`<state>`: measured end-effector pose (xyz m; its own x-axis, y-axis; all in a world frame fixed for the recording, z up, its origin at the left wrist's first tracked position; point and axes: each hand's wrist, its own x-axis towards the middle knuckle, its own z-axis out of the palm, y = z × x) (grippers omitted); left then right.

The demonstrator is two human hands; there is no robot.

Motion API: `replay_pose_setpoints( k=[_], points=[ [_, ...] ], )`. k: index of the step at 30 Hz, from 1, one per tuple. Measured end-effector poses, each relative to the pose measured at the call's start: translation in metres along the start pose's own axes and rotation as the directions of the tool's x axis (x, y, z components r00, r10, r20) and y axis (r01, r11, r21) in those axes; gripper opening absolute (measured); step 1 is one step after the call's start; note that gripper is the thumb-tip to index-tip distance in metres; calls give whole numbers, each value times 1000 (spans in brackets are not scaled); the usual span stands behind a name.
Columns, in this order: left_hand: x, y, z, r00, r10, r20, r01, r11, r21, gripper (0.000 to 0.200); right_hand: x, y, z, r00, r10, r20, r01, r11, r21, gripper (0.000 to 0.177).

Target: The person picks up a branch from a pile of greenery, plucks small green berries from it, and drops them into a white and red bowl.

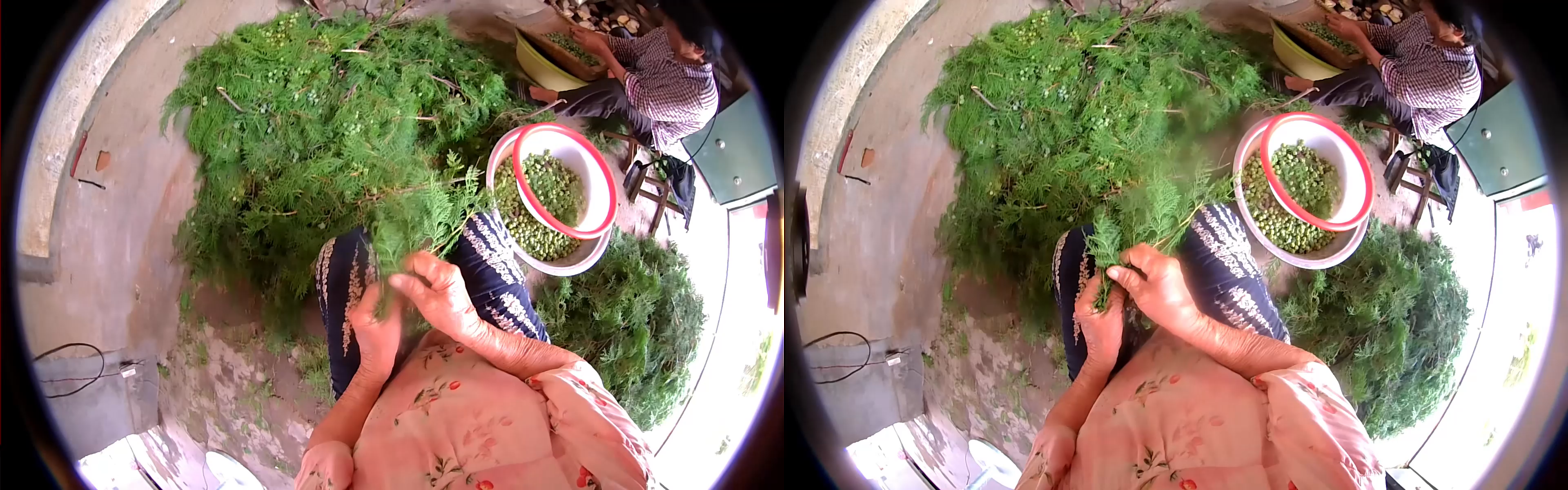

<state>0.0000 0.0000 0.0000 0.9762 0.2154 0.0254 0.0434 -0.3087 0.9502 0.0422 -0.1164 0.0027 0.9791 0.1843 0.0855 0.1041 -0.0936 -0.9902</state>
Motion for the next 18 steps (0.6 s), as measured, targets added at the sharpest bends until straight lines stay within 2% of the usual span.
replay_pose_setpoints(
  k=[2,3,5,7,9,11,12,13,14,15,16,17,18],
  points=[
    [1,-2,0,996,-70,60,72,997,-30,18,-3,3,1,978,191,79,-205,944,258,4],
    [-5,8,12,992,-100,75,103,994,-46,18,-9,-11,-16,966,238,104,-257,929,265,4],
    [-4,10,14,989,-114,92,116,993,-21,19,-9,-16,-15,902,408,144,-428,792,436,5],
    [-3,7,18,987,-108,118,120,988,-102,21,-8,-27,-18,848,507,154,-513,713,478,7],
    [-2,13,15,957,-178,229,223,956,-190,21,-6,-22,-17,828,535,169,-539,674,505,9],
    [-4,3,16,980,-103,169,112,993,-43,19,-2,-17,-17,788,583,199,-579,591,562,16],
    [-5,-13,19,986,-75,148,93,989,-117,18,0,-18,-24,761,597,252,-619,554,557,17],
    [-6,-8,18,988,18,151,-11,999,-47,17,2,-19,-30,732,607,309,-659,516,547,19],
    [-7,-9,18,987,-39,155,50,996,-70,12,3,-18,-29,718,629,299,-673,515,531,20],
    [-9,-8,18,982,-101,160,116,990,-86,9,0,-18,-27,798,559,226,-594,666,451,20],
    [-10,1,17,975,-127,182,136,990,-40,10,-3,-19,-25,867,471,166,-498,793,351,21],
    [-11,-4,18,977,-115,177,132,987,-89,11,-5,-21,-25,921,371,120,-390,890,237,21],
    [-12,-7,20,980,-103,172,128,982,-140,12,-8,-30,-34,961,225,160,-233,972,36,21]
  ],
)
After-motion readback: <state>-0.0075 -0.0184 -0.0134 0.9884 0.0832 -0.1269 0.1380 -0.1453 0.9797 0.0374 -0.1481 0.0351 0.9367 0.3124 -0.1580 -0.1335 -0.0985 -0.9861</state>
